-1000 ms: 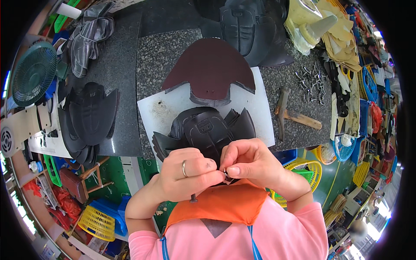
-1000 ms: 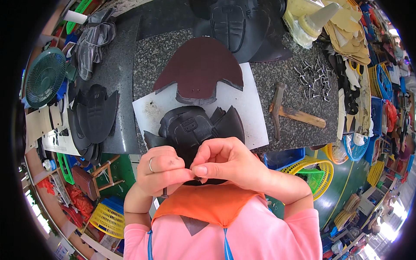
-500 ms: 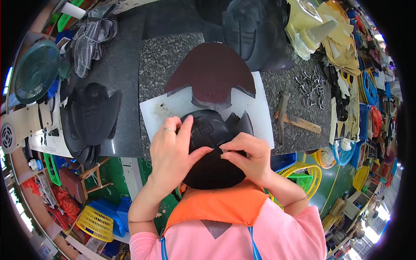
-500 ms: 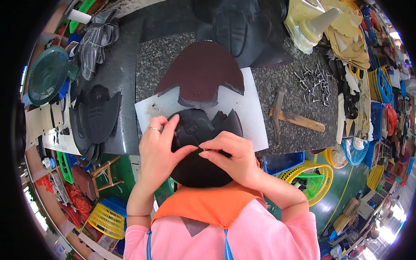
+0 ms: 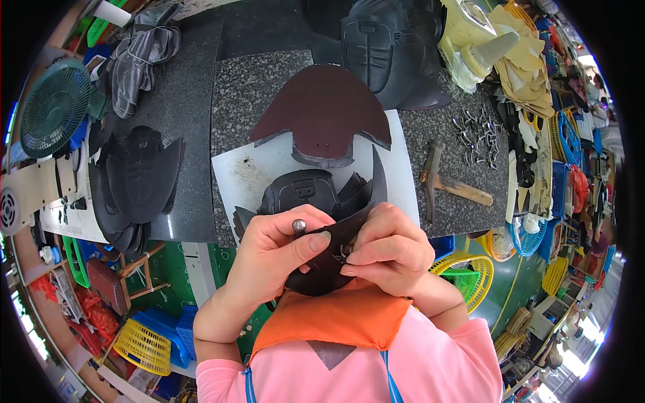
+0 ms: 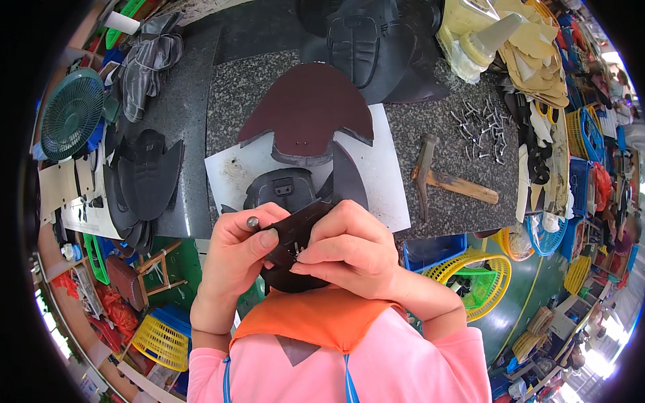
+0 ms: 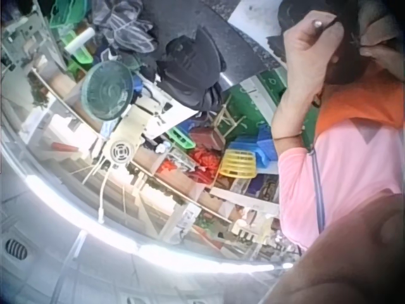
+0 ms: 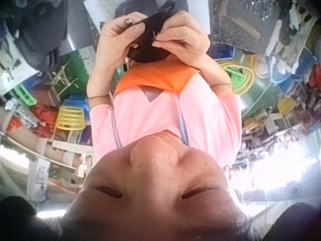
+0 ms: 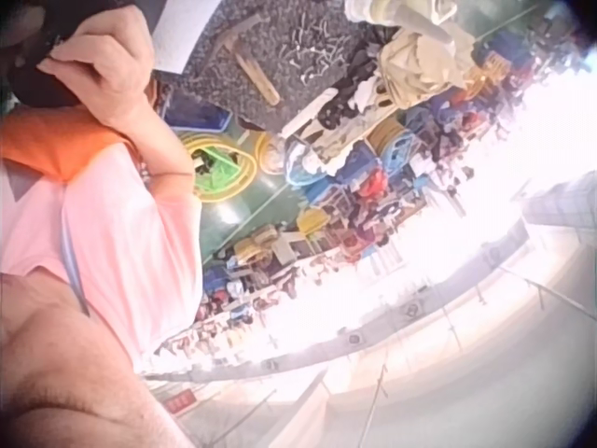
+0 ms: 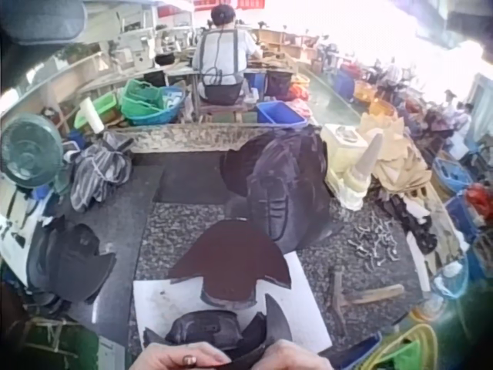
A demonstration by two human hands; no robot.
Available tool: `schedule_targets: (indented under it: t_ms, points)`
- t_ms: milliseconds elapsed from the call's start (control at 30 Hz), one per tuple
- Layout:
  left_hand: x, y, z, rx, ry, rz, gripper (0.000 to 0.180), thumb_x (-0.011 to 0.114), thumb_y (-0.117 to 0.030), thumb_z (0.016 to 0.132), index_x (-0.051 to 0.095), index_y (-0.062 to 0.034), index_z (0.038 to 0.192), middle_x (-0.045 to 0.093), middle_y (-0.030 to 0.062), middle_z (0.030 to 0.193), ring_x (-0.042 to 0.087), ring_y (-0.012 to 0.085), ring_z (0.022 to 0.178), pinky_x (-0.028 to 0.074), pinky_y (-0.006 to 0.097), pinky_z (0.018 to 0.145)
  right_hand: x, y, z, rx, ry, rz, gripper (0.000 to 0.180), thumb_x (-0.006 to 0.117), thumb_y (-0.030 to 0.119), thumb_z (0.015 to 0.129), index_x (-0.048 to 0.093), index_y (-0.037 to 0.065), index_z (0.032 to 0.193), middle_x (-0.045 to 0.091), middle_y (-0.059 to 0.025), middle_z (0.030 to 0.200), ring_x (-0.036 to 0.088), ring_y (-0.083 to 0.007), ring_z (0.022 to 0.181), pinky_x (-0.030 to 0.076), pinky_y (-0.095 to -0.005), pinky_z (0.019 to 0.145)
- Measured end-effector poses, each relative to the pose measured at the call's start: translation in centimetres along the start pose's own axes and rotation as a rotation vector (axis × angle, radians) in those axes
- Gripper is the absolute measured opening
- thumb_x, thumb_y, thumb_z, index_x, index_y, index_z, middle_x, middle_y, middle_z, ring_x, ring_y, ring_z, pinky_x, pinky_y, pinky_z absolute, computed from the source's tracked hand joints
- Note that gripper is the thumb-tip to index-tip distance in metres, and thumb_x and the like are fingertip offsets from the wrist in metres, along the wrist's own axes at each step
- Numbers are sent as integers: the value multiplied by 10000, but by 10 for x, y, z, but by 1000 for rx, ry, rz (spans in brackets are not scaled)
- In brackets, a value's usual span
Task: Hammer shoe parts together to assemble a shoe
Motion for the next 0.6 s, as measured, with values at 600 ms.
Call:
schedule_targets:
  t_ms: [600]
  points:
    - [6,4,-3,50,29,-17,113,665,-75,867,691,10,937,615,40,939,526,47,709,425,173,549,-9,-2,-13,-13,-145,-78,301,829,82,659,600,50,852,524,-61,820,533,-173,681,433,-293,568]
Point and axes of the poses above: each hand's wrist, its own z-axis towards the middle knuckle, its own x-axis out of the palm, y = z × x, the point moved 10 cm from there along z, towards the middle knuckle
